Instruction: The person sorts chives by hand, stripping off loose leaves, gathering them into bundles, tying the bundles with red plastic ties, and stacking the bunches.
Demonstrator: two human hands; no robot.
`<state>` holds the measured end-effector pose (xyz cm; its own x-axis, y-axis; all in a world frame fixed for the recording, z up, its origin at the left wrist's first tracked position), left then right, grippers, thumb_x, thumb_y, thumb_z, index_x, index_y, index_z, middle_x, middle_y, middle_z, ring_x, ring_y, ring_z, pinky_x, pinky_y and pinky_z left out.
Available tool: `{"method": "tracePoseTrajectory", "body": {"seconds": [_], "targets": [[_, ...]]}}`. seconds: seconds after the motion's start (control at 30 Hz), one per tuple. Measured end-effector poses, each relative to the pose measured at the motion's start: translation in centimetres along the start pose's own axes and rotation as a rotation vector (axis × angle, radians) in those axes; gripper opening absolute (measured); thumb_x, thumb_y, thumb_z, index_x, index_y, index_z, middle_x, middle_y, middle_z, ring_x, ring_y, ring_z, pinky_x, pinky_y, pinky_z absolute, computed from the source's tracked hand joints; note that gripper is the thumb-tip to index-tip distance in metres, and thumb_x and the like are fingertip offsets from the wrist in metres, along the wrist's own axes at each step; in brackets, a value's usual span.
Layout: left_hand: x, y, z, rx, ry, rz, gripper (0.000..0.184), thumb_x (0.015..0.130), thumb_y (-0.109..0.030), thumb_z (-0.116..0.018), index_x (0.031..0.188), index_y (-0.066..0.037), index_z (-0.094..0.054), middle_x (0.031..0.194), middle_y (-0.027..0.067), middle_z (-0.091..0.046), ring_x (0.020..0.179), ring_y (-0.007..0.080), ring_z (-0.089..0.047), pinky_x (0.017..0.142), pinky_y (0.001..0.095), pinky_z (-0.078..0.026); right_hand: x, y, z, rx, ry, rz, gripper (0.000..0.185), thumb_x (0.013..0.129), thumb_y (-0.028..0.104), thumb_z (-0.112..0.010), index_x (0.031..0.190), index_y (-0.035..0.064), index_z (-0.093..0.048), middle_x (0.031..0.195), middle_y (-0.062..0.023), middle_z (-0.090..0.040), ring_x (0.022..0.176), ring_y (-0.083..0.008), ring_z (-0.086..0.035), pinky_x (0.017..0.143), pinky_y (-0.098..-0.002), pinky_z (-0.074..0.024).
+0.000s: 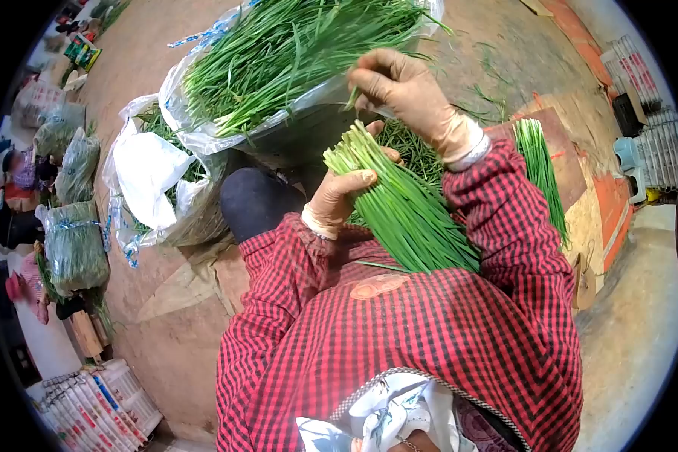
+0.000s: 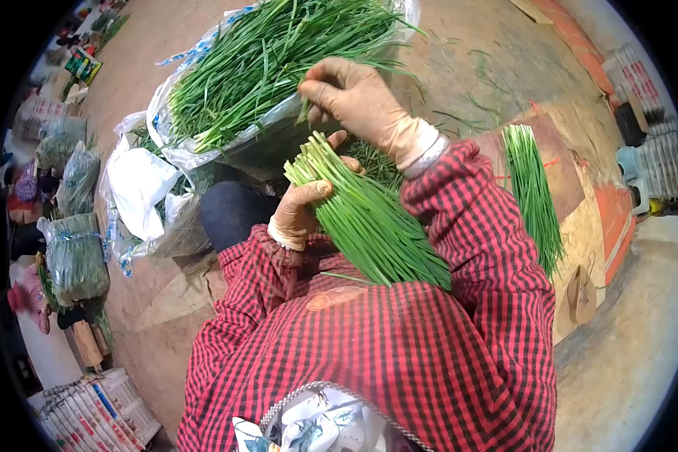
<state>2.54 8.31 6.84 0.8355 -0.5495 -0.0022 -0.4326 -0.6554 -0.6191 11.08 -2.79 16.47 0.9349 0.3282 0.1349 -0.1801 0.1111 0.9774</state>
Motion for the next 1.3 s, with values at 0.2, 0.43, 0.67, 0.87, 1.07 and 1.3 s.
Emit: {"method": "tracePoseTrajectory", "body": {"seconds": [0.2, 0.43, 0.67, 0.87, 1.07, 1.3], "targets": [[-0.6, 1.2, 3.6, -0.321, -0.037, 0.061, 0.043, 0.081, -0.005, -0.06, 0.123, -0.002, -0.056, 0.118, 0.0121, -0.061, 0.112, 0.0254, -0.058, 0.099, 0.041, -0.047, -3.8, -1.4, -4.5, -0.843, 0.346, 0.509, 0.057, 0.094, 0.041, -0.054, 0.137, 0.0052, -0.047, 0.129, -0.0213, -0.055, 0.121, -0.0385, -0.051, 0.105, -0.0461, -0.0382], [0.4, -4.3, 1.1, -0.114, -0.198, -0.258, 0.046, 0.081, -0.009, -0.06, 0.124, 0.002, -0.049, 0.105, 0.018, -0.064, 0.095, 0.0271, -0.065, 0.088, 0.0409, -0.053, -4.1, -2.8, -3.2, -0.004, 0.477, -0.106, 0.08, 0.089, 0.06, -0.057, 0.14, -0.0002, -0.041, 0.129, -0.02, -0.057, 0.121, -0.0276, -0.053, 0.102, -0.0381, -0.041], [-4.1, -17.9, 4.7, -0.103, -0.077, -0.698, 0.039, 0.083, -0.009, -0.058, 0.121, -0.002, -0.05, 0.092, 0.015, -0.062, 0.099, 0.033, -0.06, 0.096, 0.0519, -0.046, -11.3, -12.1, 5.4, -0.952, 0.598, -0.44, 0.048, 0.084, 0.038, -0.064, 0.117, 0.0032, -0.062, 0.105, -0.0214, -0.067, 0.101, -0.0346, -0.064, 0.089, -0.0401, -0.0485], [-6.6, -21.1, 7.0, 0.009, -0.331, -0.806, 0.042, 0.083, -0.004, -0.056, 0.124, -0.003, -0.048, 0.095, 0.0177, -0.064, 0.099, 0.0335, -0.06, 0.091, 0.054, -0.05, -10.2, -9.7, 10.0, -0.988, 0.182, -0.36, 0.037, 0.086, 0.034, -0.061, 0.106, 0.0034, -0.067, 0.095, -0.0183, -0.068, 0.092, -0.0317, -0.066, 0.081, -0.0395, -0.0508], [-4.4, -18.7, 7.1, -0.018, -0.343, -0.785, 0.037, 0.083, -0.002, -0.058, 0.12, -0.002, -0.053, 0.097, 0.0189, -0.065, 0.1, 0.0334, -0.061, 0.091, 0.0507, -0.051, -8.4, -0.7, -1.1, -0.222, 0.325, -0.239, 0.039, 0.093, 0.039, -0.062, 0.089, 0.0004, -0.068, 0.072, -0.0079, -0.066, 0.068, -0.0138, -0.063, 0.064, -0.0304, -0.0505], [-3.3, -17.2, 5.2, 0.051, -0.337, -0.78, 0.036, 0.085, -0.002, -0.058, 0.121, 0.0, -0.051, 0.096, 0.0161, -0.064, 0.101, 0.0321, -0.059, 0.093, 0.0502, -0.049, -7.6, -4.0, -5.1, 0.054, 0.325, -0.525, 0.036, 0.094, 0.038, -0.061, 0.101, 0.0021, -0.062, 0.069, -0.0034, -0.062, 0.058, -0.0105, -0.058, 0.053, -0.0266, -0.0473]]}}
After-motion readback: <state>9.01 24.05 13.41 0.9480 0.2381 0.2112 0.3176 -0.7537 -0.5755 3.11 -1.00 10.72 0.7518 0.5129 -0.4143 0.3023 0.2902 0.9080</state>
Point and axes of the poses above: each hand's wrist, its own x-axis towards the middle knuckle, its own z-axis out of the back of the hand, y = z × x, the point moved 5 cm from there along x, towards the middle knuckle
